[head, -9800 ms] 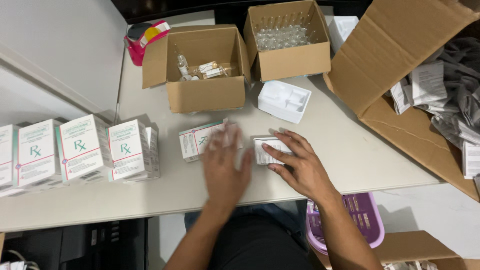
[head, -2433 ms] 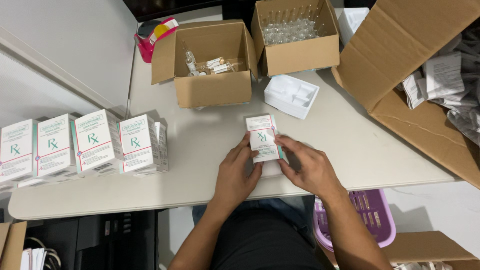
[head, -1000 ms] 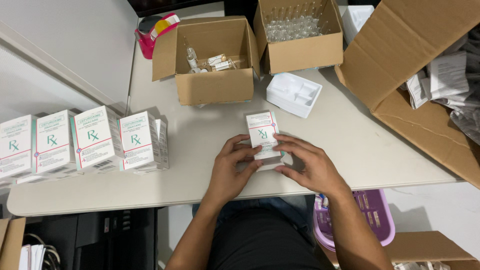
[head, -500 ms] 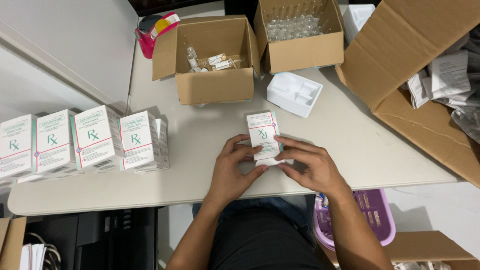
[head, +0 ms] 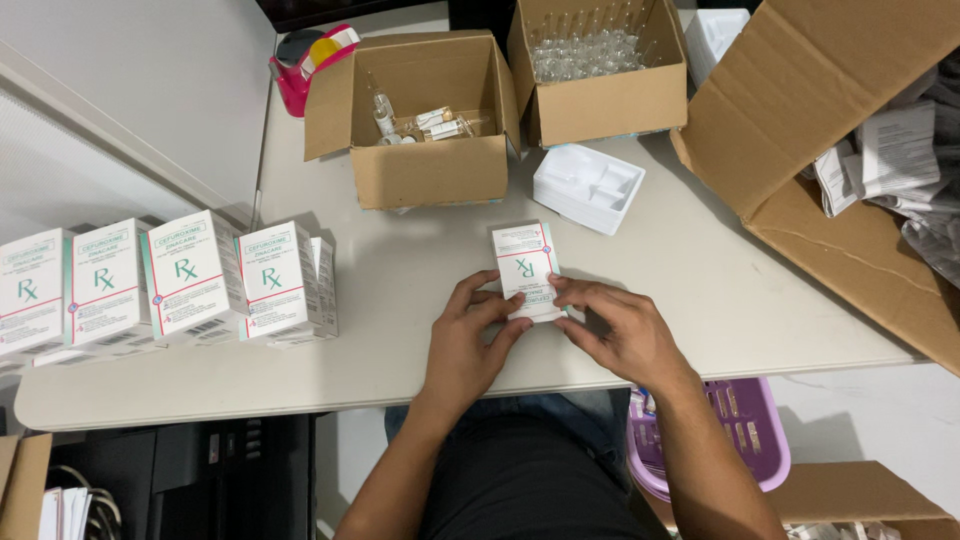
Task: The person assembles medical kits by placing small vials and syringes into white plastic trays, inserting the trays into cardboard boxes, and adding instruction leaflets. The person then closes the boxes and stacks them on the table.
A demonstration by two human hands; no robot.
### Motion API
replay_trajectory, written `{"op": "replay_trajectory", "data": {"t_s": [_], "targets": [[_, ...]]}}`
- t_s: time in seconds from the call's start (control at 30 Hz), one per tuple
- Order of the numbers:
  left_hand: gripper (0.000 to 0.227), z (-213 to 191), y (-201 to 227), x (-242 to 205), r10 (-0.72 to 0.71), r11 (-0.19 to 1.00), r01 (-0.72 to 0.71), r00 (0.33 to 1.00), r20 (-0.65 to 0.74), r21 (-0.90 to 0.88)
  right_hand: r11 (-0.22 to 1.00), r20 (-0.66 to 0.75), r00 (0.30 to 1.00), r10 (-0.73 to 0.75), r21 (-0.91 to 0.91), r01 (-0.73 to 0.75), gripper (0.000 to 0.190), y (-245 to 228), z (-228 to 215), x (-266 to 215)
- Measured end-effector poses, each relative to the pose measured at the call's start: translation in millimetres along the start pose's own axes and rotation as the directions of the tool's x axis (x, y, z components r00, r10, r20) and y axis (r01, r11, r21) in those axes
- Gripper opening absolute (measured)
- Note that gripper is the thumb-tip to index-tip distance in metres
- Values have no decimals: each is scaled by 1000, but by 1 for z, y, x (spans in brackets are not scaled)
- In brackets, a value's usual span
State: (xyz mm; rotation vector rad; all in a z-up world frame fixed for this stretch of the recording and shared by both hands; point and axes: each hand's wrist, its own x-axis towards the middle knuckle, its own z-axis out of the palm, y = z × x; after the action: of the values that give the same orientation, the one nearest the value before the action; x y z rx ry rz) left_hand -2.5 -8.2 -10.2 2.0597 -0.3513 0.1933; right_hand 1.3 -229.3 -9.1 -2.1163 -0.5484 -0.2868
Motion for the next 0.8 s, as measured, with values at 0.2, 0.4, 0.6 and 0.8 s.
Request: {"op": "replay_trajectory", "data": {"t_s": [0.2, 0.4, 0.6, 0.8], "targets": [[35, 0, 4, -1, 135, 985, -131, 990, -34, 108, 991, -18, 996, 86, -97, -88, 36, -16, 0, 3], [26, -3, 6, 0, 191, 972, -191, 982, 17, 134, 956, 32, 982, -187, -224, 189, 44, -25, -7, 7], [20, -7, 6, -1, 223, 972, -226, 973, 61, 67, 948, -24, 972, -232, -231, 221, 55, -29, -9, 9], [29, -9, 4, -2, 130, 991, -130, 991, 5, -30, 984, 44, 998, -39, -172, 46, 56, -8, -5, 0]]}}
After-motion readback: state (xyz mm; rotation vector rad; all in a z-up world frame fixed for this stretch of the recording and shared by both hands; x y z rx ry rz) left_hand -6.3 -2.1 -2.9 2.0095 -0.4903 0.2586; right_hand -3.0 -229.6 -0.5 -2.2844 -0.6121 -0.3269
